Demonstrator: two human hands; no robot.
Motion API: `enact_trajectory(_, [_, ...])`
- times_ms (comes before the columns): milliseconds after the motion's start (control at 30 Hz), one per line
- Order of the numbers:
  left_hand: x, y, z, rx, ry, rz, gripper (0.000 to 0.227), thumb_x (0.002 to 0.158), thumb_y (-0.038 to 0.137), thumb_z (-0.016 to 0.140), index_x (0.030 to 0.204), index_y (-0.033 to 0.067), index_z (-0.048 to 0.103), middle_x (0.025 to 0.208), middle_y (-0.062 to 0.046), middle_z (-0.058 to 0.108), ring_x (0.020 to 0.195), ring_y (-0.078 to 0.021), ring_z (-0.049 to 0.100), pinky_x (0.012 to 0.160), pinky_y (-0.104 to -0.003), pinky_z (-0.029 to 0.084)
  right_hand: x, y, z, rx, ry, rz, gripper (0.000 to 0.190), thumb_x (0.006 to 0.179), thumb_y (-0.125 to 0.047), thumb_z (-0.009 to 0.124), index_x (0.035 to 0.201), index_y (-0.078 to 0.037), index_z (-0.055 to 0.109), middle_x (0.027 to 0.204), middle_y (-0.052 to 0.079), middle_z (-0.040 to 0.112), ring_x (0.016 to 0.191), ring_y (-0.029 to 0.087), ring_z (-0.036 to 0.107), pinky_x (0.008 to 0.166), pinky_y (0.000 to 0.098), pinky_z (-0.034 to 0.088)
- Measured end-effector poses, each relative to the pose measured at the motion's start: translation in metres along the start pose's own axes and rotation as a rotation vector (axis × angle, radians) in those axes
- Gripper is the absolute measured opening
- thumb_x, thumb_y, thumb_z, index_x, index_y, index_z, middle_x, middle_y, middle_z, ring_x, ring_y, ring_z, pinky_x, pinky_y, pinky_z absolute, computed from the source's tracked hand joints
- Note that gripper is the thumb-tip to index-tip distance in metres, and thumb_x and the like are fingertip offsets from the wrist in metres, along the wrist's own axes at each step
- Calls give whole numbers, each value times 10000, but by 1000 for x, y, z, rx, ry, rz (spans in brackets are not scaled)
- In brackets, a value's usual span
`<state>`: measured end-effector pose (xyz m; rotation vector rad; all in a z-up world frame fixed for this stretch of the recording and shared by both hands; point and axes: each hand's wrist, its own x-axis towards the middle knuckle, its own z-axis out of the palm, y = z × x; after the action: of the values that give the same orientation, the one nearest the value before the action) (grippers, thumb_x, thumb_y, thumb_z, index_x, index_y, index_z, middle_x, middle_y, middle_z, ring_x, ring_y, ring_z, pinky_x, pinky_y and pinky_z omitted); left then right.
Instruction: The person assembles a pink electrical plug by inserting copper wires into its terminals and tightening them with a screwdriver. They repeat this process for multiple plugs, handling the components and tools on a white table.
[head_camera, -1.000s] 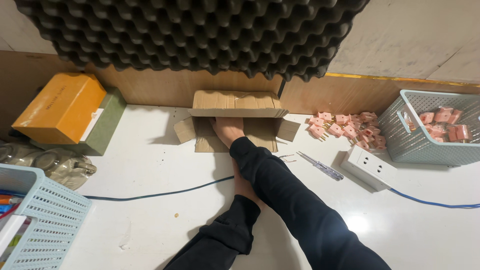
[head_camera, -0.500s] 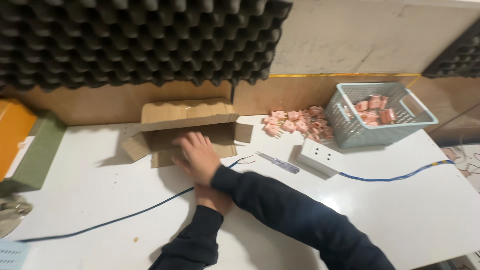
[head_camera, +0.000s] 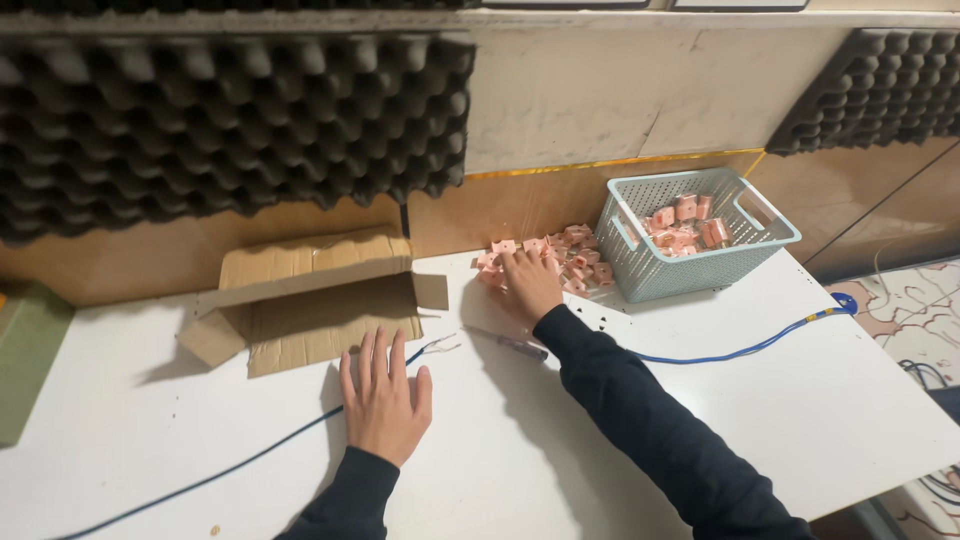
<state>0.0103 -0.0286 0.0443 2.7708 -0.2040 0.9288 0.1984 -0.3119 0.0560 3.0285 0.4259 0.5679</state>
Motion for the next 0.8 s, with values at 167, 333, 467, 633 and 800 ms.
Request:
enact_trajectory(167, [8, 4, -11, -79, 58, 68, 517, 1076, 389, 582, 1508, 129, 698, 1575, -92, 699, 1499, -292, 604, 1321, -579, 374, -2, -3, 23, 81, 83, -12, 278, 1076, -452, 701, 1182, -199, 657, 1227, 95, 824, 1129, 374, 723, 860, 532, 470])
enact_trajectory(333, [16, 24, -23, -318, 148, 137, 465, 1089, 359, 677, 1492, 129, 709, 1399, -41, 783, 1275, -258, 681, 1113, -450, 481, -59, -39, -98, 575, 274, -114, 230, 1135, -324, 717, 1331, -226, 647, 1084, -41, 767, 1033, 273, 699, 938, 439, 452])
enact_trajectory(467, [26, 58, -29, -945, -66, -89, 604, 1039, 381, 787, 1560, 99, 667, 1393, -63, 788, 1168, -194, 768, 1098, -364, 575, -122, -48, -123, 1168, 137, -157, 573, 1101, -272, 764, 1611, -96, 572, 1325, 79, 819, 1220, 223, 786, 1086, 384, 577])
enact_trajectory(633, [17, 73, -20, -1036, -54, 49, 383, 1041, 272, 834, 1388, 120, 777, 1360, -74, 805, 1253, -239, 787, 1127, -388, 608, -159, -35, -119, 1343, 16, -107, 625, 1095, -211, 773, 1643, -64, 510, 1487, 147, 773, 1364, 285, 784, 1186, 429, 591])
enact_trajectory(800, [13, 62, -30, -1037, -261, -307, 462, 1023, 367, 773, 1474, 268, 776, 1249, 90, 850, 1007, -108, 705, 855, -308, 565, -147, -6, -95, 520, 243, -279, 473, 1089, -149, 767, 1541, -63, 659, 1319, 128, 771, 1023, 305, 681, 889, 415, 554])
